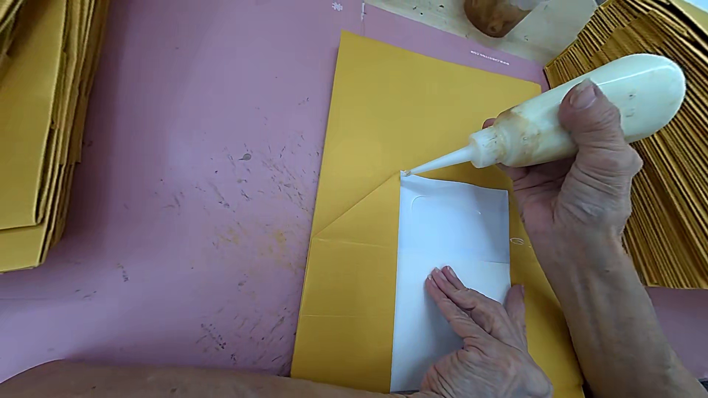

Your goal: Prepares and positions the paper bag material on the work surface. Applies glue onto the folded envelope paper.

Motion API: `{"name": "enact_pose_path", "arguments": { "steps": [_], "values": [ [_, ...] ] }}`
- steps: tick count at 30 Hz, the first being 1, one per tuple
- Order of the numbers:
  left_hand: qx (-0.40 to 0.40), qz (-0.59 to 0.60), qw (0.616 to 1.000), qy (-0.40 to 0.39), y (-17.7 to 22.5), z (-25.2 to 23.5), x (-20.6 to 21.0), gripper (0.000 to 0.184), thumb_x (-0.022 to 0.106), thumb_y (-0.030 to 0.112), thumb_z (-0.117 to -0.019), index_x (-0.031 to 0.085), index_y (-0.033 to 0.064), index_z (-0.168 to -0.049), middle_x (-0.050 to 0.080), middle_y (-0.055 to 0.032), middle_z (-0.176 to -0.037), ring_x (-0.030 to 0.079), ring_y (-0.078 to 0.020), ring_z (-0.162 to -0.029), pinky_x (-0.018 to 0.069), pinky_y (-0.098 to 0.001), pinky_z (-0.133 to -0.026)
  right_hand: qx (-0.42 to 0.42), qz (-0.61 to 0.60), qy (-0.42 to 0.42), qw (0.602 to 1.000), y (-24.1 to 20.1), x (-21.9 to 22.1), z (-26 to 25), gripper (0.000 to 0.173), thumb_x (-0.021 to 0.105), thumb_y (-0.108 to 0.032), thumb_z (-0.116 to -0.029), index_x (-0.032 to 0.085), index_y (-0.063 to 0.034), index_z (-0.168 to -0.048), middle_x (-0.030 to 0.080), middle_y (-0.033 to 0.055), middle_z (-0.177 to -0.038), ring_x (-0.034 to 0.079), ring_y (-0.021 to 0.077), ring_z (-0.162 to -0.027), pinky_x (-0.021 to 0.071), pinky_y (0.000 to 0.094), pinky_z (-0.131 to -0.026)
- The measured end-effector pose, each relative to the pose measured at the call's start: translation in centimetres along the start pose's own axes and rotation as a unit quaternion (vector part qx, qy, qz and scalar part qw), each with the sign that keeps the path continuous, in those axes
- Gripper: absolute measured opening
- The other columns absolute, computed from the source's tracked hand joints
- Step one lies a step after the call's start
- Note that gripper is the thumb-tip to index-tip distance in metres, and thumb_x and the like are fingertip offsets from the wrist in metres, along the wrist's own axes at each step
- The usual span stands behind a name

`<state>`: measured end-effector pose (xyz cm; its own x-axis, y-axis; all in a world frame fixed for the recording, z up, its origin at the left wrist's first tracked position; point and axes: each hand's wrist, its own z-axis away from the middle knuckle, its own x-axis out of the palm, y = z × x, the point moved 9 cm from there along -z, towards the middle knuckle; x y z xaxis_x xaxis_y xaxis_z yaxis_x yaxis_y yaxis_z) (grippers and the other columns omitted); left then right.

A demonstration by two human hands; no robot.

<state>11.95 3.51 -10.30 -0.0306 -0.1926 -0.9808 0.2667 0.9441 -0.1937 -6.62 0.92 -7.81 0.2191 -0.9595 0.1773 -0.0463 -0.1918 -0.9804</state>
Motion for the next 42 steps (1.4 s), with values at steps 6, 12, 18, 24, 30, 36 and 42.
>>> {"name": "enact_pose_path", "arguments": {
  "steps": [6,12,18,24,30,36,42],
  "values": [
    [0.003,0.000,1.000,0.014,0.1,0.0,-0.1,0.046,0.032,-0.001,-0.1049,0.052,-0.0027,-0.146,0.071,-0.0325,-0.103,0.071,-0.0486,-0.090,0.0521,-0.0559,-0.088,-0.065,-0.029,-0.094,0.993,0.7,0.5,-0.5,0.030,0.068,-0.013,-0.0969,0.052,-0.0099,-0.122,0.074,0.0107,-0.101,0.076,0.0265,-0.088,0.0670,0.0406,-0.072],
    [-0.005,0.009,1.000,-0.018,0.0,0.0,0.0,0.052,0.044,0.002,-0.0990,0.046,-0.0007,-0.151,0.068,-0.0356,-0.115,0.070,-0.0521,-0.098,0.0529,-0.0542,-0.086,-0.054,0.045,-0.041,0.997,-0.9,2.9,1.7,0.026,0.071,-0.011,-0.0921,0.053,-0.0091,-0.111,0.075,0.0059,-0.091,0.077,0.0214,-0.082,0.0671,0.0346,-0.069],
    [-0.015,0.035,0.999,0.004,-0.3,-0.3,-0.4,0.042,0.039,-0.002,-0.1023,0.062,-0.0024,-0.137,0.074,-0.0290,-0.102,0.072,-0.0486,-0.094,0.0537,-0.0543,-0.085,-0.058,0.061,-0.126,0.989,-1.5,4.7,4.5,0.032,0.075,-0.015,-0.0915,0.054,-0.0153,-0.116,0.075,0.0002,-0.101,0.076,0.0171,-0.090,0.0665,0.0307,-0.075],
    [-0.002,0.072,0.997,-0.023,-0.4,-0.5,-0.4,0.038,0.038,0.000,-0.1039,0.066,-0.0045,-0.130,0.071,-0.0300,-0.115,0.070,-0.0490,-0.105,0.0519,-0.0578,-0.090,-0.080,0.047,-0.164,0.982,-2.0,6.6,6.1,0.036,0.077,-0.010,-0.0879,0.054,-0.0116,-0.116,0.074,0.0059,-0.103,0.076,0.0229,-0.093,0.0666,0.0371,-0.077],
    [0.003,0.057,0.998,-0.017,-0.3,0.0,-0.5,0.037,0.039,0.002,-0.1043,0.066,-0.0064,-0.128,0.071,-0.0267,-0.119,0.069,-0.0441,-0.110,0.0516,-0.0538,-0.090,-0.069,0.037,-0.199,0.977,-1.9,7.9,7.2,0.035,0.078,-0.014,-0.0877,0.057,-0.0112,-0.115,0.074,0.0065,-0.103,0.076,0.0236,-0.095,0.0662,0.0388,-0.081],
    [-0.017,0.028,0.999,-0.003,-0.2,-0.3,-0.3,0.043,0.043,0.005,-0.1023,0.058,0.0004,-0.142,0.071,-0.0301,-0.113,0.070,-0.0486,-0.103,0.0541,-0.0532,-0.087,-0.109,0.079,-0.166,0.977,-2.8,4.9,5.2,0.043,0.081,-0.018,-0.0846,0.054,-0.0111,-0.118,0.074,0.0088,-0.106,0.075,0.0277,-0.097,0.0658,0.0425,-0.081],
    [-0.017,0.030,0.999,-0.016,-0.1,-0.3,-0.2,0.047,0.043,0.008,-0.1028,0.050,0.0008,-0.149,0.069,-0.0341,-0.115,0.069,-0.0521,-0.102,0.0526,-0.0557,-0.089,-0.177,0.104,-0.140,0.969,-3.9,2.1,4.3,0.058,0.087,-0.019,-0.0788,0.051,-0.0078,-0.123,0.071,0.0133,-0.111,0.073,0.0319,-0.100,0.0637,0.0464,-0.084]
  ]
}}
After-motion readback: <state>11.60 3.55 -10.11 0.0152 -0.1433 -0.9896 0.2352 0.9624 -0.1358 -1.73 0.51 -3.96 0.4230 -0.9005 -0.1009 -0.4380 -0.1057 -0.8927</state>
